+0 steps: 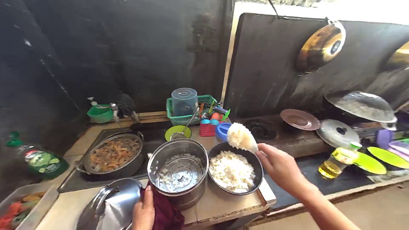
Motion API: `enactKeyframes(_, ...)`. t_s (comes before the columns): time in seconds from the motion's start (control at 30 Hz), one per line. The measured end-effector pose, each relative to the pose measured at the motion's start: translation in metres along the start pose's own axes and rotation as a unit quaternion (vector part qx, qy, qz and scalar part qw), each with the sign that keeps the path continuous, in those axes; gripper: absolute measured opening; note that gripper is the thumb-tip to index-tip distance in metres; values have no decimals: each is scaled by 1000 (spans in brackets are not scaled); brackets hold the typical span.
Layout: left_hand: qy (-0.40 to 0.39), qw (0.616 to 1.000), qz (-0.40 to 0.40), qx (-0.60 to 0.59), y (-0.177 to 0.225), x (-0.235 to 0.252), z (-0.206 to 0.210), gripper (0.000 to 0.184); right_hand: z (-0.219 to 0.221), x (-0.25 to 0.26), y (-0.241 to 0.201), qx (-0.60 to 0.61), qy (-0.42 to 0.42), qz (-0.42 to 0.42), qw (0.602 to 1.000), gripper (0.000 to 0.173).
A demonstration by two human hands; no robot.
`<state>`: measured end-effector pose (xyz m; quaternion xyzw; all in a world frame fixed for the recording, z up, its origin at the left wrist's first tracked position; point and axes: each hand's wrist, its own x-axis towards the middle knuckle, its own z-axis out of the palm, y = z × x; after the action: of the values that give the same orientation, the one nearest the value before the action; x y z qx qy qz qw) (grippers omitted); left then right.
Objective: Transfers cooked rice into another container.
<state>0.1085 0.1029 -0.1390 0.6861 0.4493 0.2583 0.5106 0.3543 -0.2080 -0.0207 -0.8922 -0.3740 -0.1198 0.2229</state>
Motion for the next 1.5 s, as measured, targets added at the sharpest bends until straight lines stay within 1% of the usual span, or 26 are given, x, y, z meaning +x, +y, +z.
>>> enactKeyframes(0.03,1,1000,4,2,0,0,0,60,19,-12,11,-69,17,-9,997,29)
enactKeyframes(0.1,-6,1000,4,-3,0,0,-2,60,58,-32,29,-178,21,-9,984,20)
enactKeyframes(0.17,-10,1000,6,-14,0,0,-3,58,80,-47,42,-218,28,5,976,16)
enactKeyframes(0.23,-14,999,14,-31,0,1,-3,57,76,-51,47,-225,51,15,973,15)
enactKeyframes(0.33,-18,998,20,-50,-4,4,-3,56,54,-56,44,-244,55,11,968,14)
enactKeyframes(0.4,-18,998,18,-60,-5,4,-2,55,41,-60,37,-263,14,4,965,14)
enactKeyframes(0.43,-19,998,18,-63,-4,4,-2,55,38,-60,30,-265,-32,7,964,14)
enactKeyframes(0.5,-19,998,19,-63,-4,3,-2,55,40,-52,5,-241,-181,43,953,20)
enactKeyframes(0.53,-18,998,21,-62,-4,3,-2,54,47,-43,-7,-229,-238,53,942,23)
enactKeyframes(0.57,-20,998,24,-59,-4,3,-3,54,56,-32,-17,-225,-273,57,934,24)
enactKeyframes(0.63,-24,998,22,-57,-3,4,-4,55,75,-7,-32,-225,-306,61,923,27)
enactKeyframes(0.67,-22,998,20,-59,-5,4,-3,55,83,5,-35,-229,-313,62,920,28)
enactKeyframes(0.73,-24,998,23,-60,-7,6,-3,55,87,21,-31,-223,-280,45,933,23)
enactKeyframes(0.83,-30,997,35,-65,-8,6,-4,55,58,22,-27,-207,-215,44,953,18)
enactKeyframes(0.9,-26,996,36,-71,-9,6,-3,55,36,14,-27,-226,-198,50,952,18)
enactKeyframes(0.97,-21,997,27,-73,-7,6,-2,54,35,4,-30,-219,-227,49,948,22)
enactKeyframes(1.07,-24,997,21,-64,-5,4,-3,56,69,-14,-38,-166,-314,42,934,29)
enactKeyframes(1.1,-32,997,24,-61,-3,3,-4,57,77,-17,-41,-157,-330,47,930,31)
enactKeyframes(1.13,-34,997,27,-60,-3,3,-4,57,78,-19,-42,-153,-320,52,933,32)
enactKeyframes(1.17,-31,997,28,-59,-3,3,-4,57,75,-22,-39,-146,-289,56,944,32)
enactKeyframes(1.2,-29,998,27,-58,-4,3,-4,57,68,-26,-34,-138,-240,56,959,32)
enactKeyframes(1.27,-27,998,25,-58,-3,2,-4,58,54,-36,-18,-135,-109,34,984,28)
enactKeyframes(1.33,-20,997,24,-68,-2,2,-2,58,39,-41,1,-143,-17,17,989,27)
enactKeyframes(1.37,-18,997,24,-72,-2,1,-2,58,36,-44,10,-148,14,10,989,30)
enactKeyframes(1.43,-13,997,19,-76,-3,1,-1,58,37,-50,27,-146,49,3,988,35)
enactKeyframes(1.5,-7,997,16,-74,-2,1,-1,58,51,-58,41,-139,55,11,989,36)
